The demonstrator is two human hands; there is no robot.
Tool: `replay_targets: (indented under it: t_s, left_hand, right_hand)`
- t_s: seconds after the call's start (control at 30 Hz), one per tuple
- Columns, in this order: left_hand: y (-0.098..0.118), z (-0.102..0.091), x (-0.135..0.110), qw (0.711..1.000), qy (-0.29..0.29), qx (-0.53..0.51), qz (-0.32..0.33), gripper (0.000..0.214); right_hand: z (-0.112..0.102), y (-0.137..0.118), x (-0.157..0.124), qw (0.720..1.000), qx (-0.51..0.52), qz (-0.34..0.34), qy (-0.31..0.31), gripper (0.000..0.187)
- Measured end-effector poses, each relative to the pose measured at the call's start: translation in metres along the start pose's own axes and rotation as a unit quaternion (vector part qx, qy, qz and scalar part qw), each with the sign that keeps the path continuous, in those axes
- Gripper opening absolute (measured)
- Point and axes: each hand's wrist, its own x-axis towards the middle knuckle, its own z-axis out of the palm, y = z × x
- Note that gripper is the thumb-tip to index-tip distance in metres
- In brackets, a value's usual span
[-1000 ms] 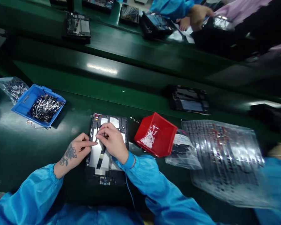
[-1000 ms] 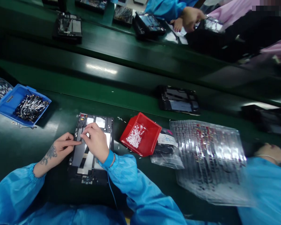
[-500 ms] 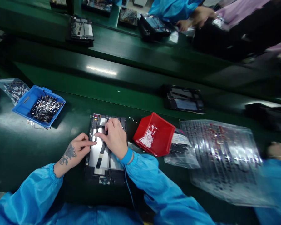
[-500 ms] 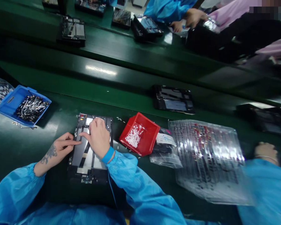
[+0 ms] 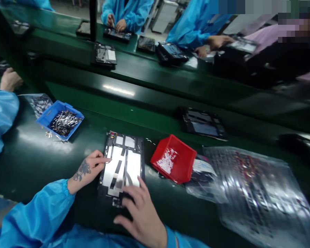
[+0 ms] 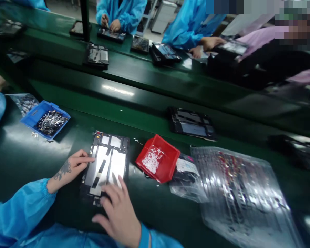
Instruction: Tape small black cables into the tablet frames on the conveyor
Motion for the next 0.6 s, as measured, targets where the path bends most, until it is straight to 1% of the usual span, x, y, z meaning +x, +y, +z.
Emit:
replay_targets:
  t_s: [0.03,0.07,0.1,0.17,0.2,0.27,0.33,0.37,0.43,0.5,0.53,0.6]
  left_hand:
    - [0.002,0.001,-0.001,1.000,0.008,-0.002,0.004,0.036]
    - [0.004,0.000,-0.002,1.000,0.019,-0.003,0.007,0.037]
    - [0.006,-0.002,-0.004,0.999,0.032,0.001,0.007,0.038]
    - [0.009,-0.013,-0.011,0.997,0.072,0.023,0.004,0.039]
    - [0.009,-0.022,-0.015,0.994,0.098,0.043,0.003,0.037]
    - [0.002,-0.047,-0.027,0.983,0.160,0.093,0.003,0.031]
    - [-0.012,-0.078,-0.038,0.961,0.230,0.156,-0.001,0.026]
    - [-0.021,-0.095,-0.043,0.945,0.265,0.191,-0.006,0.024]
    - [-0.042,-0.126,-0.047,0.910,0.335,0.243,-0.027,0.020]
    - [-0.060,-0.152,-0.044,0.886,0.377,0.268,-0.041,0.017]
    - [-0.068,-0.162,-0.039,0.877,0.391,0.277,-0.046,0.016]
    - [-0.078,-0.175,-0.028,0.861,0.409,0.298,-0.052,0.012]
  right_hand:
    - [0.004,-0.003,-0.014,1.000,-0.007,-0.002,-0.003,0.011]
    - [0.010,-0.002,-0.024,1.000,-0.019,0.000,0.010,0.008]
    - [0.018,0.001,-0.027,0.999,-0.029,0.000,0.031,0.007]
    - [0.032,0.013,-0.018,0.995,-0.046,0.004,0.084,0.006]
    - [0.037,0.020,-0.007,0.993,-0.050,0.003,0.106,0.006]
    - [0.044,0.035,0.024,0.989,-0.063,0.010,0.137,0.009]
    - [0.045,0.052,0.059,0.984,-0.090,0.030,0.151,0.013]
    - [0.044,0.061,0.075,0.980,-0.111,0.050,0.156,0.015]
    - [0.044,0.078,0.105,0.966,-0.158,0.114,0.169,0.016]
    - [0.045,0.092,0.131,0.945,-0.182,0.198,0.187,0.013]
    - [0.047,0.098,0.142,0.933,-0.181,0.239,0.196,0.012]
    - [0.050,0.107,0.161,0.915,-0.162,0.304,0.212,0.011]
